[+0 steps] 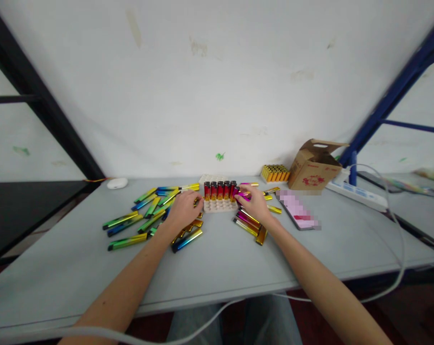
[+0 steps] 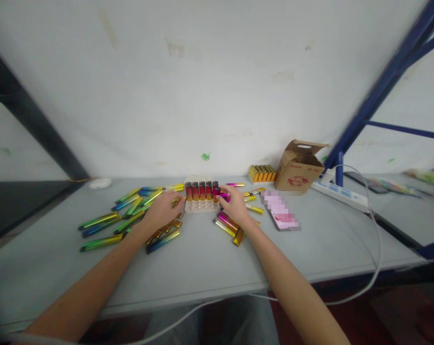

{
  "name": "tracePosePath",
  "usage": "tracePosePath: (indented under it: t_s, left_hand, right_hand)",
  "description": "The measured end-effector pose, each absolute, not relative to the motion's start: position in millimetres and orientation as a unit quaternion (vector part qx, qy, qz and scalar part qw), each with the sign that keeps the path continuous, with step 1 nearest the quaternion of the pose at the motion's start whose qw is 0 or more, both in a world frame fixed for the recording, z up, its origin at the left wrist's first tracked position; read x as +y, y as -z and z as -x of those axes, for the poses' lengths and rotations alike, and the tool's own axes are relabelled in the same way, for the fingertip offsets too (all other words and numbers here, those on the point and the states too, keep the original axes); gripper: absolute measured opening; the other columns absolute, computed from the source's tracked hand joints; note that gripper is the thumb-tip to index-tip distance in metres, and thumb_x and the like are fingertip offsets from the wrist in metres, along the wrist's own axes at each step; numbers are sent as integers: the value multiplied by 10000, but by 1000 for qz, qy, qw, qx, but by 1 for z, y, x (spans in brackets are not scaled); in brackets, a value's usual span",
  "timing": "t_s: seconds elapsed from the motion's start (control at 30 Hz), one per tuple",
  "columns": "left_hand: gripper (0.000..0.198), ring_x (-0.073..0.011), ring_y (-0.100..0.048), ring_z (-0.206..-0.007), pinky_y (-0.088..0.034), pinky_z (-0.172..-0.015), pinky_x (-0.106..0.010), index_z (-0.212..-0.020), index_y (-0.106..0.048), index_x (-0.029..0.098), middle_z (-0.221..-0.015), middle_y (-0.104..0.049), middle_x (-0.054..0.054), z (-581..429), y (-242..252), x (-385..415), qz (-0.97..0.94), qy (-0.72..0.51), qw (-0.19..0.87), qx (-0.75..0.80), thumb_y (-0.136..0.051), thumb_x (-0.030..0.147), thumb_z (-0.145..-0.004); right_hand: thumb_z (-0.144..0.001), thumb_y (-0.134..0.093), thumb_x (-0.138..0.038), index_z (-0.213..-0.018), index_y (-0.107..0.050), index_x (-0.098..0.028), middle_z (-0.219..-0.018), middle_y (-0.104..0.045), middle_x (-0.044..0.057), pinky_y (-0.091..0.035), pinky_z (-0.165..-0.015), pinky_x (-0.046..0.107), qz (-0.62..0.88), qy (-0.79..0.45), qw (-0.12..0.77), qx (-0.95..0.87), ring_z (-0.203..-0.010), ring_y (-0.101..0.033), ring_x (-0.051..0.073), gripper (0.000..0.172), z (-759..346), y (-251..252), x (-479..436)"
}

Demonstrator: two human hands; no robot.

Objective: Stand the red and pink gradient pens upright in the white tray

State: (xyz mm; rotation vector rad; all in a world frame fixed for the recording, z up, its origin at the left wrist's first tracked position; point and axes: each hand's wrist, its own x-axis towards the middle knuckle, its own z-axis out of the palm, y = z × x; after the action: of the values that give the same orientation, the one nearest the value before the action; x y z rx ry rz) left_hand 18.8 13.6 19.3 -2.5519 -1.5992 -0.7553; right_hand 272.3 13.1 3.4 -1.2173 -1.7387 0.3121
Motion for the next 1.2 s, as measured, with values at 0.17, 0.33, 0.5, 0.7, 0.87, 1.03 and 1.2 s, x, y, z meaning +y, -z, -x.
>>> tracePosePath:
  t_s: [0.17,0.33,0.5,0.7,0.87,1.03,1.2]
  left_hand:
    - [269,-263,-635,-892,-482,-845,-396,-860,-674,169,-910,-708,-103,-18,-18,15,823,245,23,-512,-435,289,-886]
    - [275,-263,-632,-881,-484,-834,-398,-857,-673,161,-913,-705,-109,-19,-21,13,821,240,19,-518,-431,287,-887]
    - [273,-258,-632,-886,-483,-840,-393,-856,-673,170,-917,-703,-103,-19,-19,13,823,243,20,-514,-430,291,-888]
    - [256,-250,-630,-875,-484,-839,-383,-828,-667,183,-890,-696,-94,-19,-17,14,825,248,16,-508,-442,293,-877]
    - [255,-249,-627,-874,-483,-839,-384,-833,-664,183,-894,-692,-94,-21,-18,13,820,247,11,-516,-439,294,-879]
    - [242,-246,-624,-903,-480,-859,-384,-849,-656,175,-923,-694,-96,-21,-17,13,829,241,6,-505,-440,280,-879]
    - [321,-247,-623,-918,-488,-871,-397,-883,-653,163,-938,-694,-112,-15,-16,17,828,260,5,-497,-344,245,-916]
  right_hand:
    - [-839,-583,-264,-1140,-584,-191,-917,-732,47,-519,-815,357,501,-143,481,-705,-812,-685,196,309,-271,-4,10]
    - [-862,-541,-256,-1069,-633,-183,-976,-733,79,-492,-876,389,535,-84,466,-700,-905,-677,231,238,-279,-8,11]
    - [-863,-523,-229,-911,-707,-166,-1022,-732,113,-463,-927,410,568,-27,409,-713,-1009,-646,268,200,-290,-4,18]
    - [-859,-535,-234,-756,-745,-187,-884,-754,81,-447,-918,368,562,-20,314,-765,-929,-665,239,238,-293,-9,16]
    - [-811,-628,-252,-703,-741,-196,-912,-750,73,-416,-965,377,557,-22,286,-779,-1046,-636,247,166,-292,-13,12]
    - [-803,-653,-276,-689,-755,-211,-963,-744,79,-415,-978,400,561,-19,278,-780,-1084,-625,256,166,-291,-12,12]
    - [-779,-689,-282,-656,-752,-224,-982,-741,83,-417,-998,433,566,-9,278,-776,-1159,-587,284,150,-290,-12,12]
